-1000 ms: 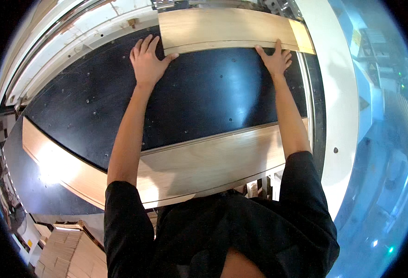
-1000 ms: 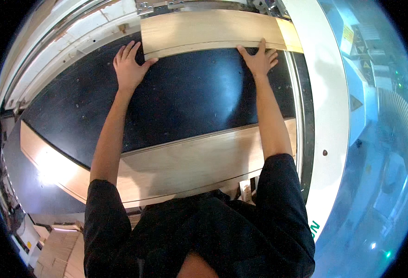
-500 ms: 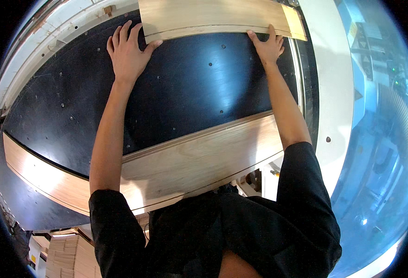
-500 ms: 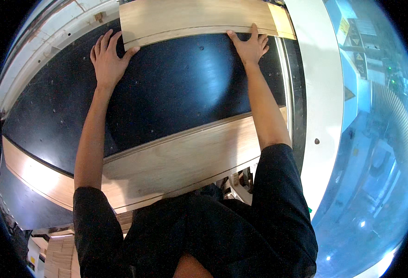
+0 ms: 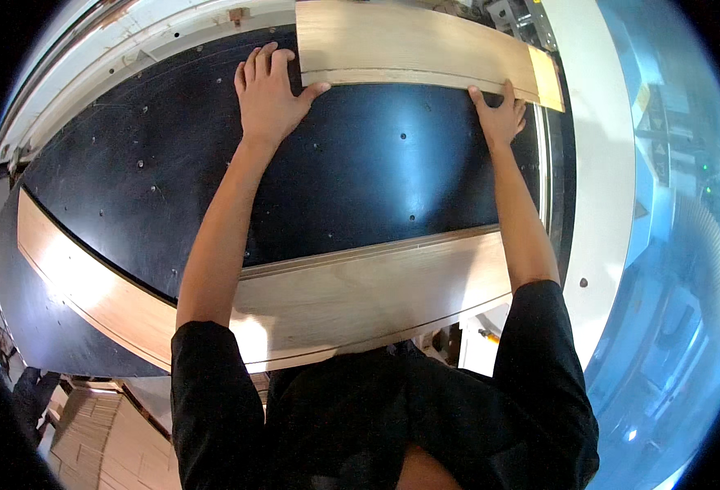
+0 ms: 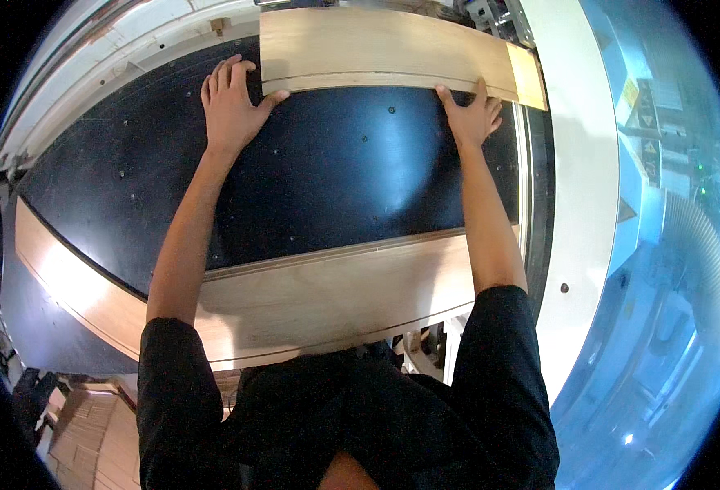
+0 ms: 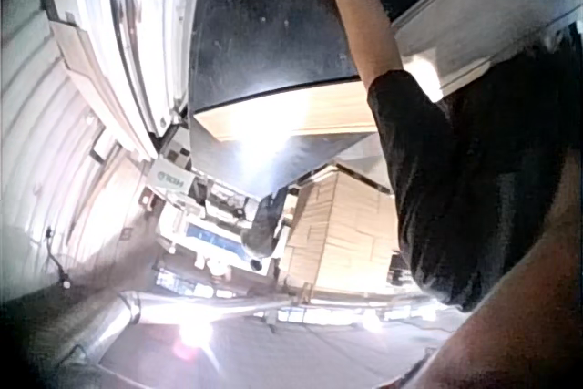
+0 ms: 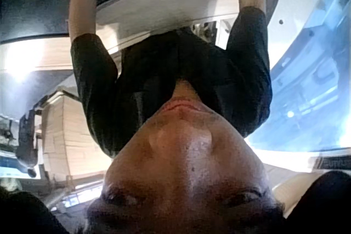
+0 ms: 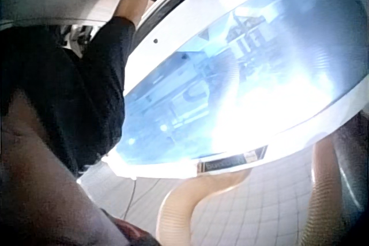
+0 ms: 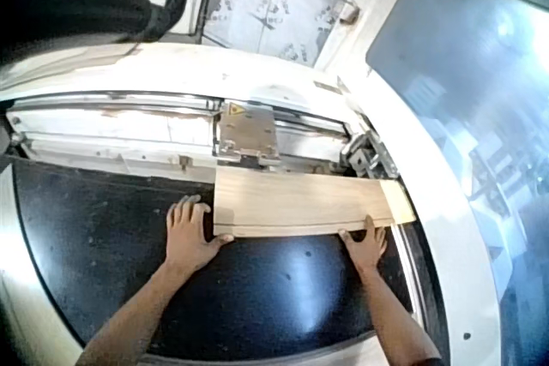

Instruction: The person places wood planks into a machine by hand, aligning them against the guides and pushing them into the processing area one at a time.

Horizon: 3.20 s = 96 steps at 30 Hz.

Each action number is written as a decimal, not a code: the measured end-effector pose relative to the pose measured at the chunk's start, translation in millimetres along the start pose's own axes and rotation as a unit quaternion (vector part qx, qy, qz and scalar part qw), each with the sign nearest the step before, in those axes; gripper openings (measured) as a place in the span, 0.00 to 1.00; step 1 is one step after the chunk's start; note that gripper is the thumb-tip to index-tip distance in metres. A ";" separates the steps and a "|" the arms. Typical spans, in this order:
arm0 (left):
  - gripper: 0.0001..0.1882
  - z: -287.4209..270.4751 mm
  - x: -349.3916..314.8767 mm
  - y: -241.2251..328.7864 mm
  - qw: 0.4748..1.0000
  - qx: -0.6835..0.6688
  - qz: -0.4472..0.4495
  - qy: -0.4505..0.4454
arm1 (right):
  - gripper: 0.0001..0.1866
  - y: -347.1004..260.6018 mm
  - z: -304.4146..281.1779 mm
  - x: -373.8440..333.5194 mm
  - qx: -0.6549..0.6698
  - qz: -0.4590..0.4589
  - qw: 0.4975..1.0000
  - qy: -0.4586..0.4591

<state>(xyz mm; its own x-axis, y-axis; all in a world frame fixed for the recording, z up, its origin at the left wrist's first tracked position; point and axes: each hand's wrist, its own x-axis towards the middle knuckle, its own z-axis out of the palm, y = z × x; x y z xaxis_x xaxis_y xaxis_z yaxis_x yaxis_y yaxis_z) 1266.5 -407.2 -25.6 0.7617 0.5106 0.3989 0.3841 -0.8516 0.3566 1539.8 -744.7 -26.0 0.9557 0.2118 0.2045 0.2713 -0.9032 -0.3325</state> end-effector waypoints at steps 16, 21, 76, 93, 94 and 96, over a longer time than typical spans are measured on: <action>0.42 -8.4 9.0 3.4 1.000 -0.015 -0.009 0.001 | 0.68 -3.8 1.7 5.2 -0.007 0.009 1.000 0.016; 0.42 -12.0 8.4 9.3 1.000 -0.015 -0.021 -0.011 | 0.66 -2.1 -0.3 4.1 -0.010 0.015 1.000 0.010; 0.36 -179.8 -199.2 -172.5 0.955 0.164 -0.232 -0.085 | 0.14 168.0 -253.2 -365.2 0.376 0.158 0.905 -0.124; 0.41 -229.1 -271.9 -209.5 0.902 0.133 -0.407 -0.048 | 0.17 -16.6 -248.0 -347.0 0.344 -0.050 0.721 -0.599; 0.40 -227.1 -252.7 -190.0 0.924 0.051 -0.377 -0.035 | 0.17 -10.8 -247.2 -347.2 0.377 -0.022 0.705 -0.600; 0.39 -231.0 -227.8 -154.5 0.940 -0.118 -0.319 -0.005 | 0.18 -14.8 -251.2 -349.9 0.349 -0.052 0.730 -0.585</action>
<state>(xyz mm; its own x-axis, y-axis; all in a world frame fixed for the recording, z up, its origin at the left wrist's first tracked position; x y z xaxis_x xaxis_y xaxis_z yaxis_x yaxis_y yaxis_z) 913.1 -364.6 23.6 0.4201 0.9069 0.0320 0.6389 -0.3207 0.6992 1172.6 -899.1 138.7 0.2581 0.8087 -0.5286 -0.0487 -0.5356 -0.8431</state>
